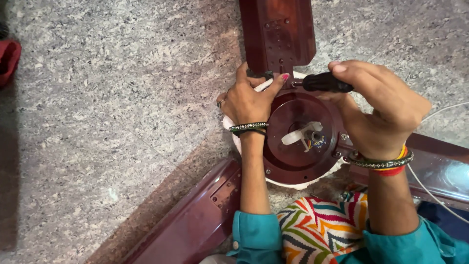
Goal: The person assembles a ceiling fan by attaching maroon blades to the motor housing using a screwdriver. They position each blade, align the screw holes, and tighten the screws to secure the blades in place.
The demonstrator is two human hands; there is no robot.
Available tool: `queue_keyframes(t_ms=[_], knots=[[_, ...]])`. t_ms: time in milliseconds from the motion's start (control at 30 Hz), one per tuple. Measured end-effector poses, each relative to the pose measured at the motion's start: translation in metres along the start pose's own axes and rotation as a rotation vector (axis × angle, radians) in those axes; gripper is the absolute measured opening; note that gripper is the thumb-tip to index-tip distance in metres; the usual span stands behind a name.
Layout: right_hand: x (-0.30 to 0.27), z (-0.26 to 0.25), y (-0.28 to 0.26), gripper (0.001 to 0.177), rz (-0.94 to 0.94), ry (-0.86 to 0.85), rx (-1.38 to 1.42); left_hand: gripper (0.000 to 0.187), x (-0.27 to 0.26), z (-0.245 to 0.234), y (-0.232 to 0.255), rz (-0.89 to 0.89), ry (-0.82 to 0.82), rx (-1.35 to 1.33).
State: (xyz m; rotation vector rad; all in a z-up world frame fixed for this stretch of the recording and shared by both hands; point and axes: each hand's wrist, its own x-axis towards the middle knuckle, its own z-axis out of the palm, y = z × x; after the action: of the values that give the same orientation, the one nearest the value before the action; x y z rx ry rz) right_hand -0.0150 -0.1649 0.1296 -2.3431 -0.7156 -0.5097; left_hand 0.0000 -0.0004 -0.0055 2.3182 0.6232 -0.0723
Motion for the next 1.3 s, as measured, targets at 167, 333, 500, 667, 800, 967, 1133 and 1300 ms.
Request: queue_keyframes(t_ms=[167,333,500,667,800,967,1133,1300], knots=[[-0.004,0.001,0.003,0.041,0.001,0.003,0.009,0.087,0.000,0.001,-0.001,-0.015,-0.026,-0.015],[-0.007,0.003,0.004,0.042,-0.018,0.026,-0.029,0.088,0.000,0.000,-0.001,-0.017,-0.035,-0.041],[-0.008,0.006,0.009,0.040,-0.032,0.044,-0.017,0.088,-0.001,-0.001,0.001,0.018,0.000,-0.018],[-0.007,0.009,0.008,0.041,0.008,0.034,-0.014,0.091,-0.001,-0.002,0.001,0.028,0.000,-0.007],[-0.007,0.014,0.013,0.054,0.012,-0.050,0.049,0.092,-0.001,-0.002,0.000,0.028,-0.004,0.003],[-0.016,0.026,0.024,0.060,0.121,-0.094,0.172,0.092,0.000,-0.001,0.000,0.035,0.017,-0.004],[-0.021,0.032,0.028,0.063,0.106,-0.061,0.245,0.090,-0.001,-0.002,-0.001,0.054,0.028,-0.023],[-0.017,0.033,0.023,0.064,0.185,-0.052,0.377,0.086,-0.002,-0.002,-0.001,0.044,0.014,-0.049]])
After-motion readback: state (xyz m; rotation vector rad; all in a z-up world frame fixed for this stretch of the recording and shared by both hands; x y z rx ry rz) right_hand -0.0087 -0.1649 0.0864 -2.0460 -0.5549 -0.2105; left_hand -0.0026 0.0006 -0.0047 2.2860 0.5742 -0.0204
